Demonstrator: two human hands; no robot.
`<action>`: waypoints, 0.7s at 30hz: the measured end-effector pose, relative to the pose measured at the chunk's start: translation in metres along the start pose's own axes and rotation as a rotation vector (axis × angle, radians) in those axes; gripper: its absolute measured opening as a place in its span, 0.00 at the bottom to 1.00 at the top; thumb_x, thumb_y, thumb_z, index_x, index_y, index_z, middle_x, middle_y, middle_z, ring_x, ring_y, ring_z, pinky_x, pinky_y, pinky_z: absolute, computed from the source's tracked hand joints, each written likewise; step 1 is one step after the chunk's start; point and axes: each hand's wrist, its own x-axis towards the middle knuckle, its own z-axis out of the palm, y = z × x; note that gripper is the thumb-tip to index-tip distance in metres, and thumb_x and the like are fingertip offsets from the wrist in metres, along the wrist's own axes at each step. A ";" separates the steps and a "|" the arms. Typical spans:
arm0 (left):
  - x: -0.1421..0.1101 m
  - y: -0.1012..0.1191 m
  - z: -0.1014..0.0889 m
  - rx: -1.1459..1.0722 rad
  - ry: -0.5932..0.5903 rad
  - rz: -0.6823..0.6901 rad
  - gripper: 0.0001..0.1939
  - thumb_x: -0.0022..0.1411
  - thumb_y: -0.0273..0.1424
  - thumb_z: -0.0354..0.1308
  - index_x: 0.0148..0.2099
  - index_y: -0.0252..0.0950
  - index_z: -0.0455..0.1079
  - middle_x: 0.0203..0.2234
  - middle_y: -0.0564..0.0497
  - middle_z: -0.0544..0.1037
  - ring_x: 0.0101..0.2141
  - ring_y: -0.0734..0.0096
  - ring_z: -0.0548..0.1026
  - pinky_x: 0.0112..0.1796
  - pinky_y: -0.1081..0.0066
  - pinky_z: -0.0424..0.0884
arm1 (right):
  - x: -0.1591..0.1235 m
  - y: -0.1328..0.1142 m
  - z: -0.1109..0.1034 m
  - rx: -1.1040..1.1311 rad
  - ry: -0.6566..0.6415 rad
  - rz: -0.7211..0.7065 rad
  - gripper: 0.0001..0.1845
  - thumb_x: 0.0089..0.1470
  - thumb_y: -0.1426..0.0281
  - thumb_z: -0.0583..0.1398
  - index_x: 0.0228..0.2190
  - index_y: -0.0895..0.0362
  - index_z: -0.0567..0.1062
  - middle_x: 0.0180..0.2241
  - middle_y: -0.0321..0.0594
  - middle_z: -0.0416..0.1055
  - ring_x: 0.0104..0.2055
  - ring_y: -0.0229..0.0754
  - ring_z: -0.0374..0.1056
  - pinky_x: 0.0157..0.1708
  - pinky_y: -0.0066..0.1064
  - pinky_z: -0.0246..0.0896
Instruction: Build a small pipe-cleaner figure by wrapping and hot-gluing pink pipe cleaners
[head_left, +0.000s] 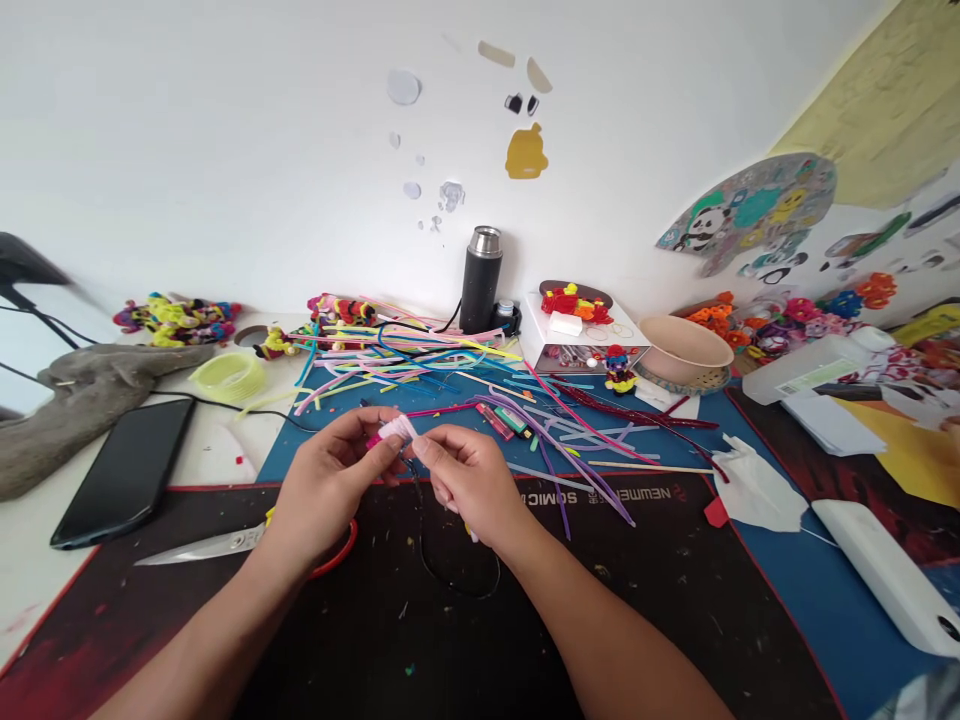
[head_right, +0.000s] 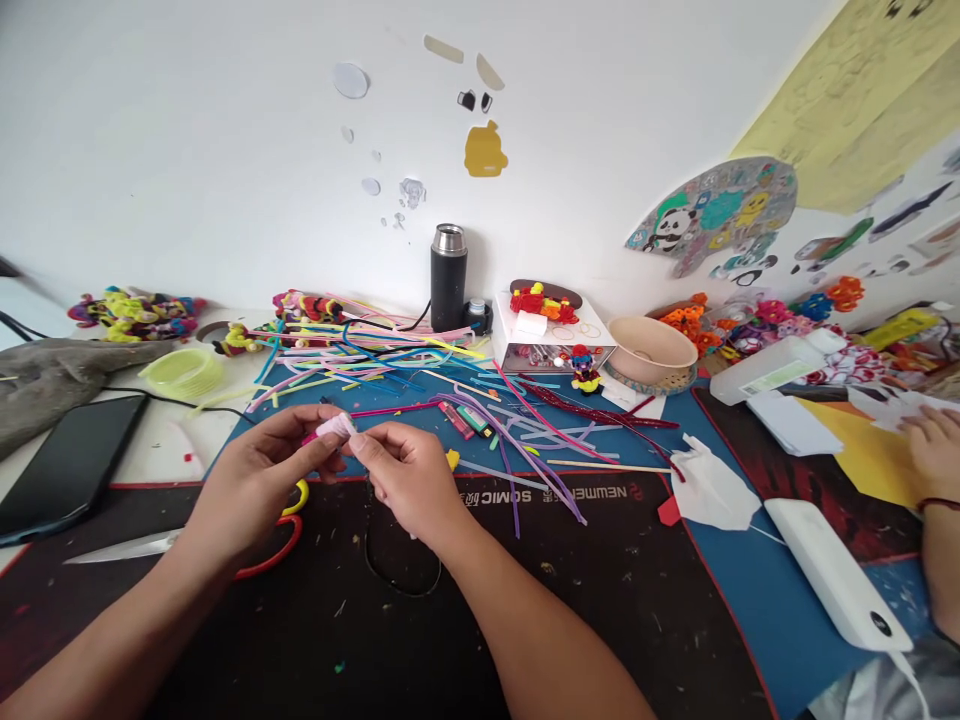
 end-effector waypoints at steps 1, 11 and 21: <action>0.000 -0.001 0.000 -0.007 0.001 -0.002 0.27 0.53 0.50 0.78 0.47 0.38 0.80 0.34 0.49 0.83 0.30 0.64 0.78 0.32 0.68 0.77 | 0.000 0.001 0.001 -0.002 -0.004 -0.002 0.21 0.60 0.50 0.67 0.34 0.56 0.78 0.16 0.24 0.59 0.16 0.31 0.51 0.18 0.27 0.45; 0.005 -0.015 -0.004 -0.071 0.003 -0.016 0.23 0.56 0.47 0.77 0.48 0.38 0.82 0.30 0.51 0.82 0.28 0.68 0.76 0.29 0.73 0.73 | -0.002 0.000 0.004 0.004 -0.038 -0.005 0.20 0.62 0.51 0.66 0.35 0.57 0.79 0.14 0.24 0.59 0.15 0.30 0.49 0.17 0.26 0.46; 0.007 -0.011 -0.001 -0.235 0.042 -0.068 0.26 0.48 0.45 0.82 0.45 0.37 0.83 0.29 0.52 0.81 0.26 0.72 0.73 0.25 0.75 0.68 | -0.003 0.000 0.006 0.031 -0.074 0.015 0.21 0.63 0.52 0.65 0.37 0.58 0.84 0.14 0.24 0.59 0.15 0.30 0.50 0.17 0.27 0.46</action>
